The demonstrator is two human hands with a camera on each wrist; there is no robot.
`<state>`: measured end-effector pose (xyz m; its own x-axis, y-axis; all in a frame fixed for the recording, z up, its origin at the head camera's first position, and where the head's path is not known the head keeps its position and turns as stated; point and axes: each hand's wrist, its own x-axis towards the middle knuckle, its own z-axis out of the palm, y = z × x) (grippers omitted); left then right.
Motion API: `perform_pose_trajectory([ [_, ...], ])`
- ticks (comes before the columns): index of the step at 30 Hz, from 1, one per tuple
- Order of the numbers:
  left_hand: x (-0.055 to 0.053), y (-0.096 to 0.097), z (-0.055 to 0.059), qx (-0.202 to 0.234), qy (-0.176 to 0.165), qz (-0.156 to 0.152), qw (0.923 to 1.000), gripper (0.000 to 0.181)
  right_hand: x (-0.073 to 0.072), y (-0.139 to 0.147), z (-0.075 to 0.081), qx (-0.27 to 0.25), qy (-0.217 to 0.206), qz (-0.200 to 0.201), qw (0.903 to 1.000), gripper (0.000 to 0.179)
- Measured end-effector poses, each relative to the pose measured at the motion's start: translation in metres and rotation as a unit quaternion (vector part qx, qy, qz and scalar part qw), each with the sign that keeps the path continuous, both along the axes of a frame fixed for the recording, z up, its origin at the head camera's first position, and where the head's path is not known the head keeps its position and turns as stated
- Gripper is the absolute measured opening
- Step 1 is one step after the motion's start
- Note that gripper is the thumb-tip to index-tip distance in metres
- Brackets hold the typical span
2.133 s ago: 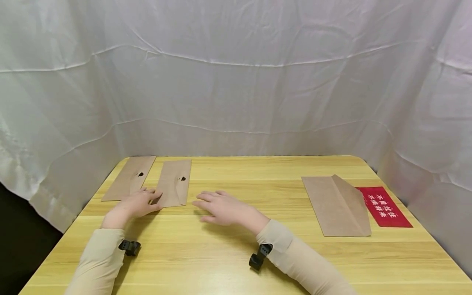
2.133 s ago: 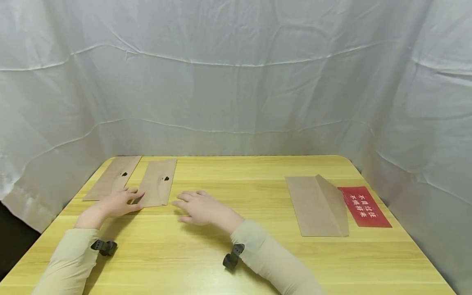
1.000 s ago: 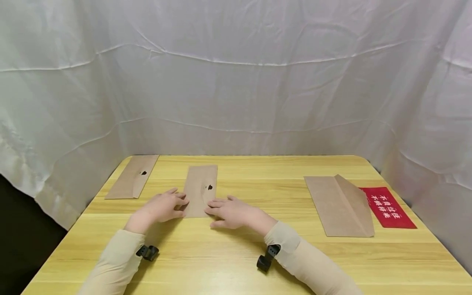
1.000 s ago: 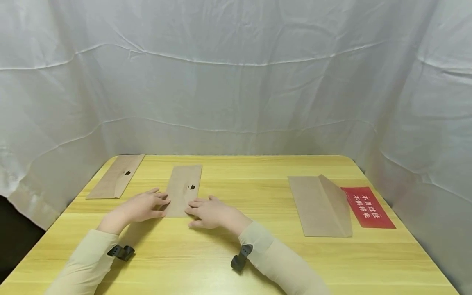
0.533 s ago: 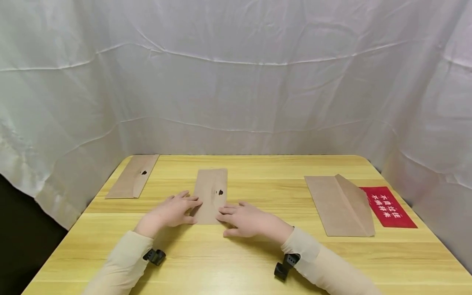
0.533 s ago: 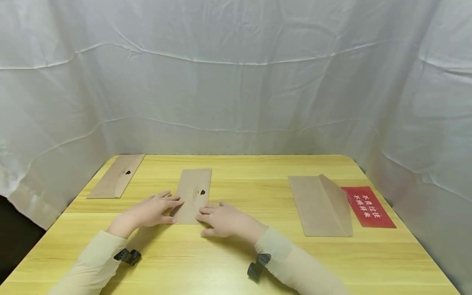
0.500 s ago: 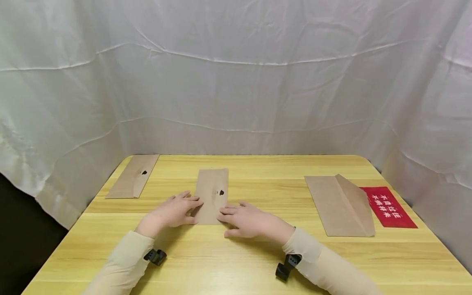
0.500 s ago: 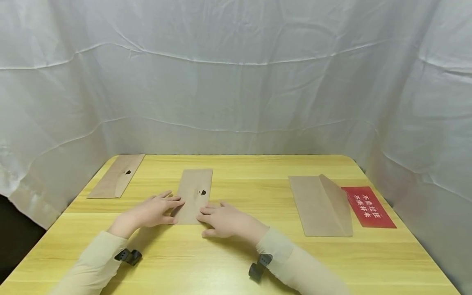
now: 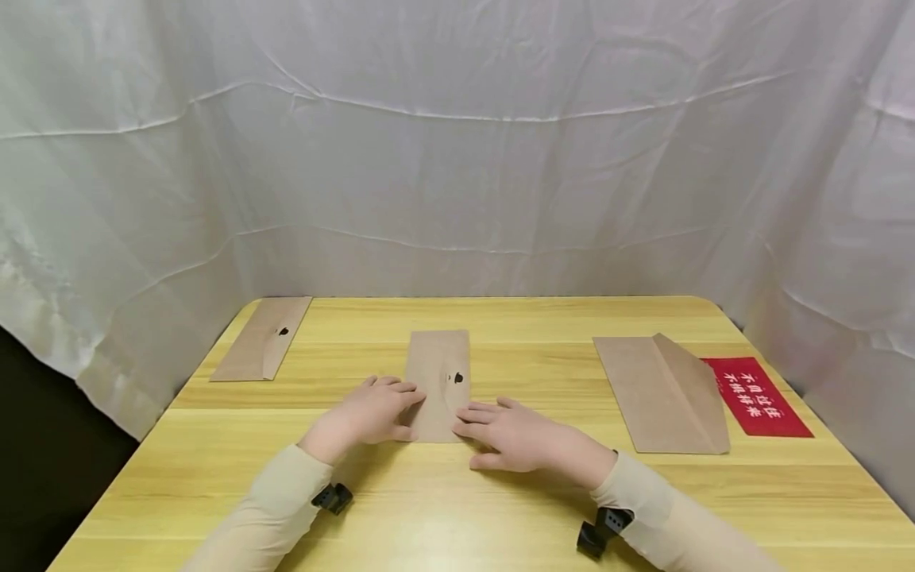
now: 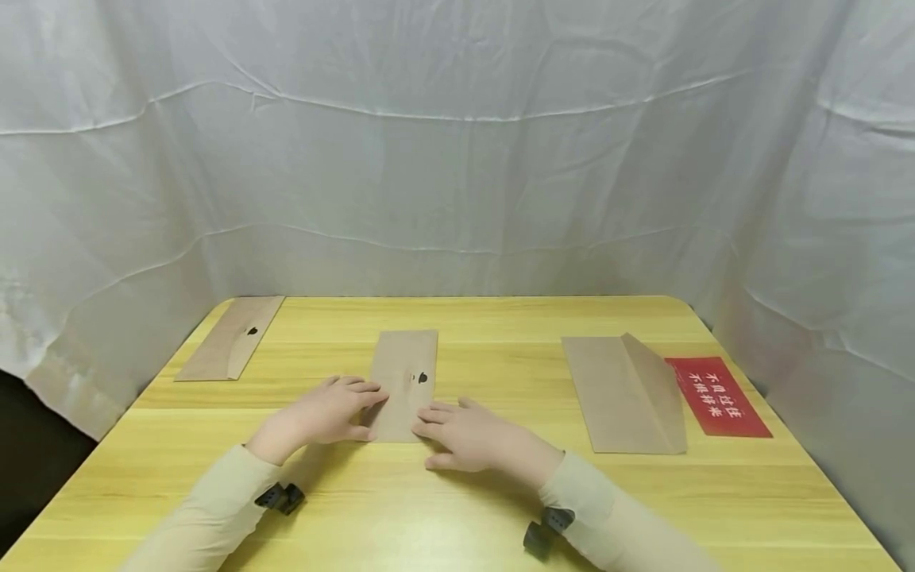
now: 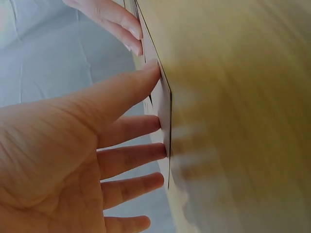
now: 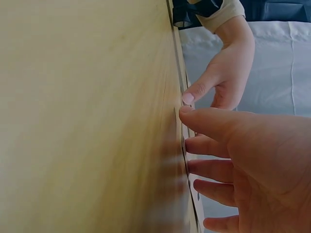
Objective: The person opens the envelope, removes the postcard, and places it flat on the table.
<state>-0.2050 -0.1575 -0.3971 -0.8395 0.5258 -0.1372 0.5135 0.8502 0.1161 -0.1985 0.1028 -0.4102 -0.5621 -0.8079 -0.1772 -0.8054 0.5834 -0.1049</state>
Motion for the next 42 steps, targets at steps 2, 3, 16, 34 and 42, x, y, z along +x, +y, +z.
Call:
perform_pose_trajectory([
  [2,0.001,0.008,0.0,-0.011,0.005,0.004,0.9999,0.063,0.002,0.006,0.0,-0.001,0.0,-0.002,1.0,0.056],
  [3,0.001,0.012,0.0,-0.018,0.007,0.005,0.9998,0.063,0.003,0.009,0.0,-0.001,-0.001,-0.004,1.0,0.056],
  [16,0.004,0.044,0.002,-0.08,0.023,0.0,0.9965,0.072,0.015,0.04,0.004,-0.023,-0.002,-0.021,0.9995,0.055],
  [34,-0.006,0.063,0.005,-0.081,-0.017,-0.015,0.9965,0.07,0.018,0.064,0.009,-0.039,-0.006,-0.035,0.9986,0.052],
  [42,-0.007,0.06,0.001,-0.076,-0.033,-0.009,0.9966,0.072,0.015,0.064,0.005,-0.043,0.006,-0.027,0.9987,0.05],
])
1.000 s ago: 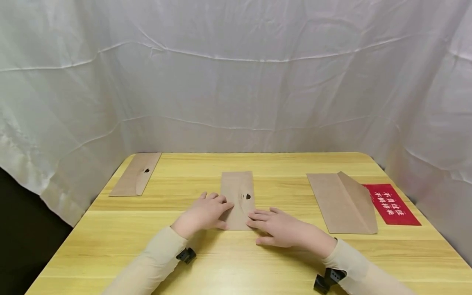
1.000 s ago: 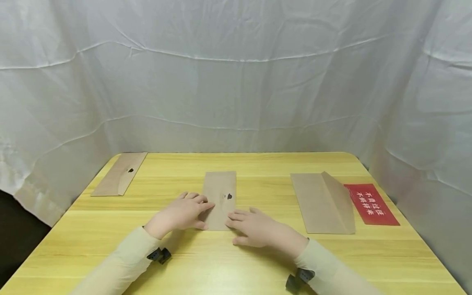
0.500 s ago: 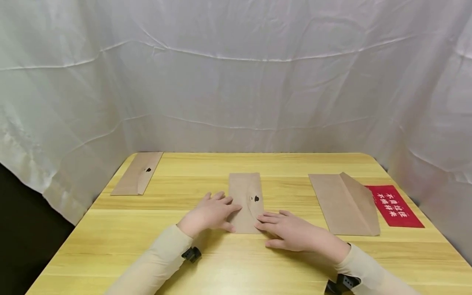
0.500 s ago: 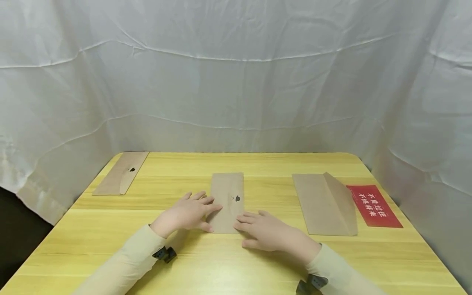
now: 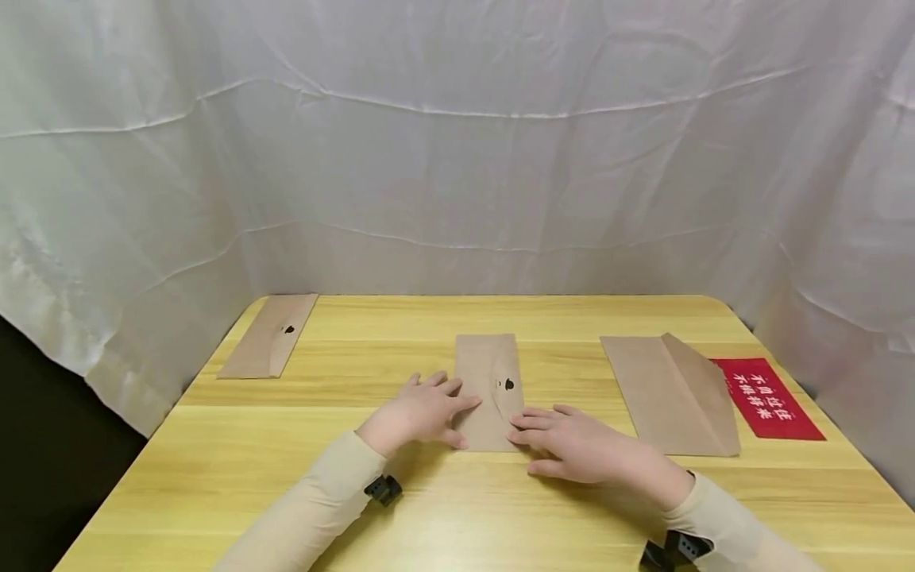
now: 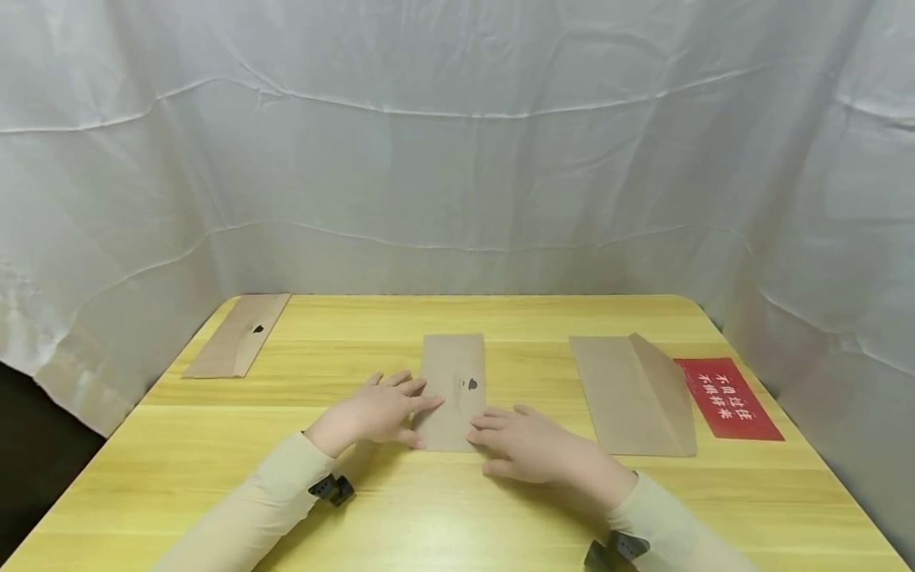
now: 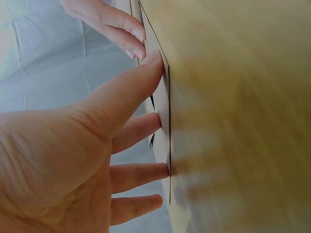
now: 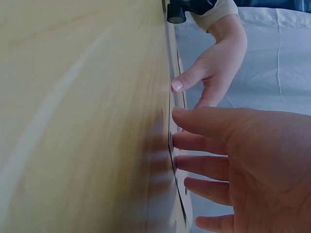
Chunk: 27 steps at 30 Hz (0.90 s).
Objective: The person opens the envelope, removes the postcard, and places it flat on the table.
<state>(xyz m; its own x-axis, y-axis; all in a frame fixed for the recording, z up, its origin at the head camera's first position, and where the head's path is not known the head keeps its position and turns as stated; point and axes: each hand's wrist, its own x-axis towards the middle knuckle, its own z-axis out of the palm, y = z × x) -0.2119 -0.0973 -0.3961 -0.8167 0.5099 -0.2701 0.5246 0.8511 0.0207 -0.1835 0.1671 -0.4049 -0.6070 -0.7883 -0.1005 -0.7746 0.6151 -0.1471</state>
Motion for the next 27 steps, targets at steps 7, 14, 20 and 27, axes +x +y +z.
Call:
perform_pose_trajectory([
  [7,0.001,-0.003,0.0,0.004,-0.009,0.006,0.9999,0.073,-0.001,-0.008,-0.004,0.012,0.031,0.009,0.9994,0.051],
  [14,-0.001,0.0,-0.001,-0.016,-0.008,0.001,0.9998,0.076,0.0,-0.015,-0.005,0.013,0.049,0.012,0.9986,0.057],
  [20,-0.001,0.003,-0.002,-0.012,-0.015,0.004,0.9998,0.077,-0.004,-0.018,-0.004,0.022,0.053,0.007,0.9983,0.057],
  [27,-0.002,0.001,-0.004,-0.009,-0.016,0.008,0.9998,0.078,-0.006,-0.019,-0.003,0.029,0.071,0.009,0.997,0.055],
])
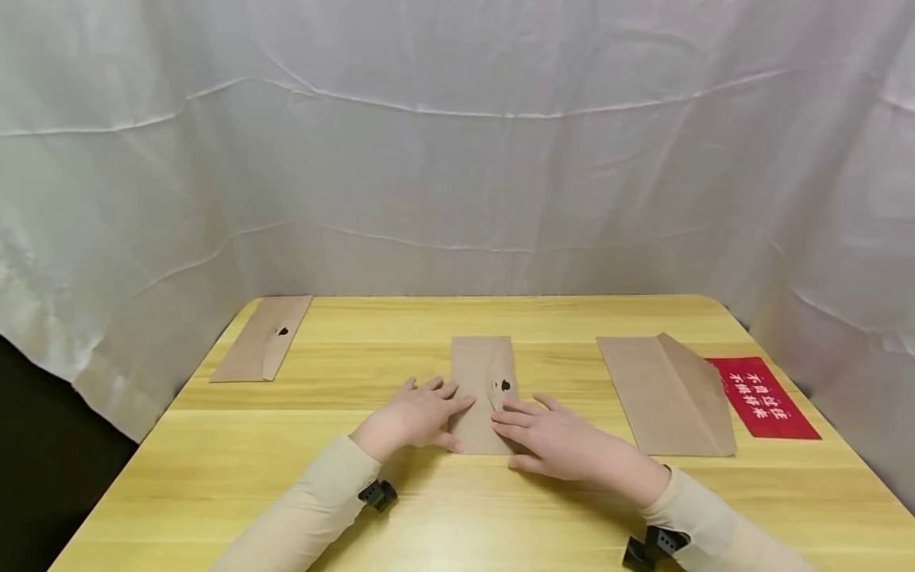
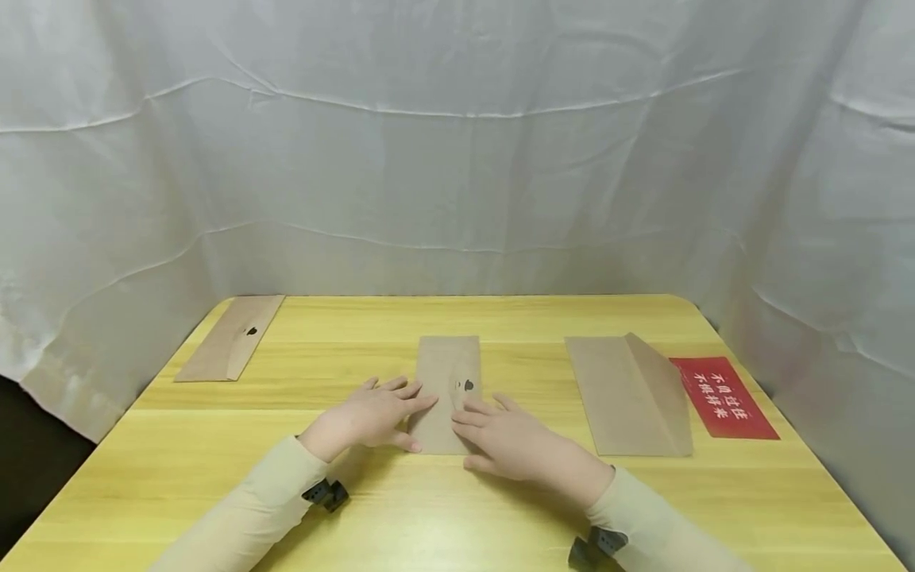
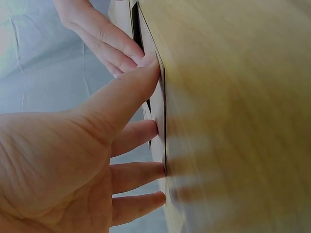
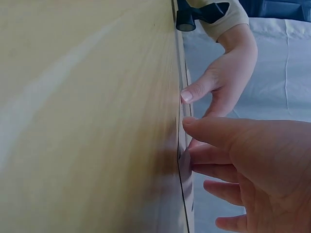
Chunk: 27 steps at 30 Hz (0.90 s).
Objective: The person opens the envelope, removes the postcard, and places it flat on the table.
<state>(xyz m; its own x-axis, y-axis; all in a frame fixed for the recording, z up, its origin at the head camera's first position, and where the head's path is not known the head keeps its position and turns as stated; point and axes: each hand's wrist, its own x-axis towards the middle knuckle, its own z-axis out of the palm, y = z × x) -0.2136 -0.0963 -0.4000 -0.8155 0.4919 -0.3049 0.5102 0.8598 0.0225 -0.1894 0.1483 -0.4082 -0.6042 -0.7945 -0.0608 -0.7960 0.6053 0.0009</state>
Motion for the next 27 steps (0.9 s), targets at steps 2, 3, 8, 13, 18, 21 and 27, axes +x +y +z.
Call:
perform_pose_trajectory([
  [2,0.0,-0.001,0.0,0.001,0.003,0.001,1.0,0.078,0.0,-0.001,0.002,0.002,0.01,0.001,0.9999,0.055],
  [3,0.0,-0.001,0.0,0.002,0.004,0.001,1.0,0.078,0.0,-0.001,0.002,0.002,0.014,0.001,0.9999,0.055],
  [8,0.0,-0.002,-0.001,0.007,0.005,0.001,1.0,0.078,0.001,0.0,0.008,0.009,0.029,-0.002,0.9995,0.055],
  [13,0.0,-0.002,-0.002,0.01,0.003,0.004,0.9999,0.078,0.005,0.002,0.016,0.013,0.036,-0.017,0.9991,0.055],
  [18,0.001,-0.002,-0.001,0.014,0.004,0.0,0.9999,0.077,0.012,0.005,0.029,0.009,0.037,-0.043,0.9984,0.052],
  [21,0.001,-0.002,-0.001,0.019,0.002,-0.002,0.9998,0.077,0.015,0.008,0.034,0.001,0.043,-0.059,0.9973,0.049],
  [27,0.002,-0.001,0.001,0.024,-0.002,-0.004,0.9997,0.078,0.009,0.017,0.031,0.014,0.042,-0.095,0.9945,0.046],
])
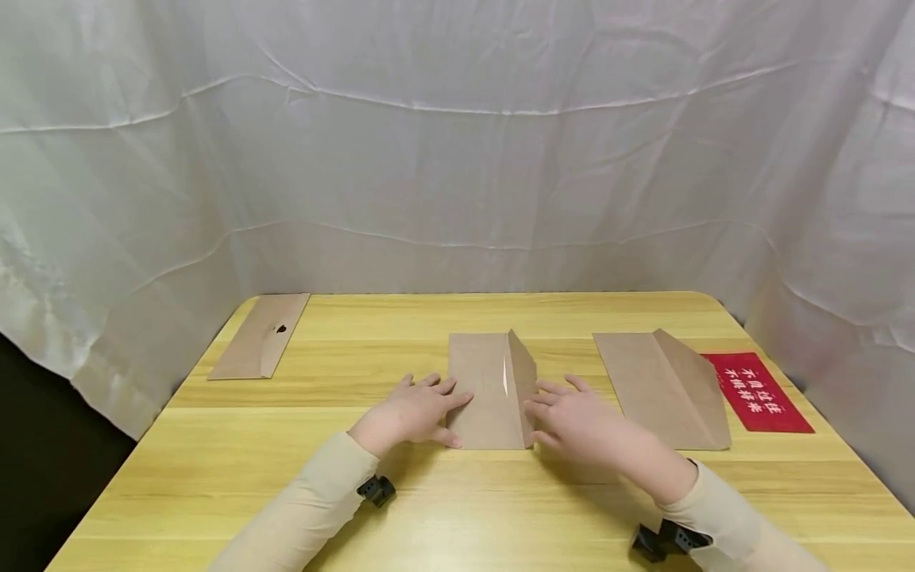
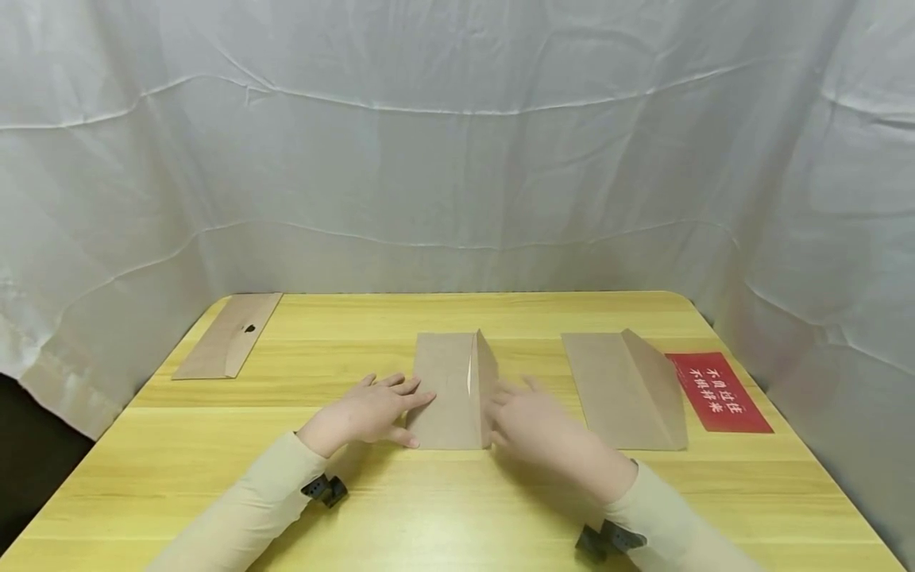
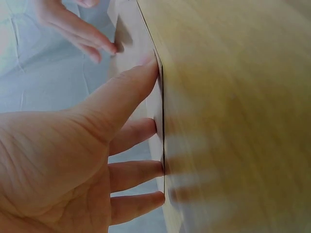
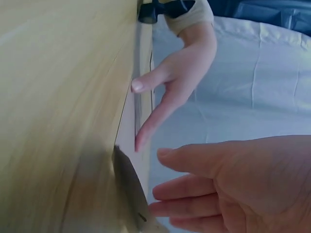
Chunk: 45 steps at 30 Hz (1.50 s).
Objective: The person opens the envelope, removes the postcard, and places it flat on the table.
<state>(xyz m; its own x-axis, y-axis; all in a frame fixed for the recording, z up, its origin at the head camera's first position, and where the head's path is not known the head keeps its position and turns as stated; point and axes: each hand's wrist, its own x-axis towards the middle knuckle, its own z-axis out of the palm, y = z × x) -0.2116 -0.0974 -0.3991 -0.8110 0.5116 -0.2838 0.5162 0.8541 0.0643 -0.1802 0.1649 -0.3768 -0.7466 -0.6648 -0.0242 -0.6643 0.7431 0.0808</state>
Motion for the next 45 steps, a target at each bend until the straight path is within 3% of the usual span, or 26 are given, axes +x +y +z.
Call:
perform_pose_trajectory([
  [5,-0.001,0.0,0.001,-0.006,-0.002,0.0,1.0,0.078,-0.011,0.006,-0.006,0.018,-0.024,-0.016,0.9994,0.048],
  [15,-0.001,0.002,0.001,-0.006,-0.005,0.004,1.0,0.079,-0.027,0.011,-0.017,-0.018,-0.028,0.019,0.9993,0.047],
  [21,0.001,0.002,0.003,0.0,-0.01,0.008,0.9999,0.078,-0.047,0.014,-0.028,-0.07,-0.09,0.008,0.9934,0.05],
  [27,0.0,0.003,0.005,-0.001,-0.008,0.009,0.9999,0.077,-0.07,0.015,-0.032,-0.082,-0.137,-0.003,0.9872,0.06],
  [33,0.001,0.002,0.004,-0.006,-0.013,0.011,0.9998,0.077,-0.088,0.012,-0.036,-0.073,-0.155,-0.009,0.9853,0.074],
  [40,0.001,0.003,0.003,0.002,-0.007,0.006,1.0,0.077,-0.094,0.011,-0.035,-0.048,-0.151,-0.015,0.9873,0.083],
  [45,-0.002,0.008,0.001,0.026,0.022,-0.036,0.9988,0.071,-0.093,0.011,-0.034,-0.052,-0.155,-0.017,0.9865,0.082],
])
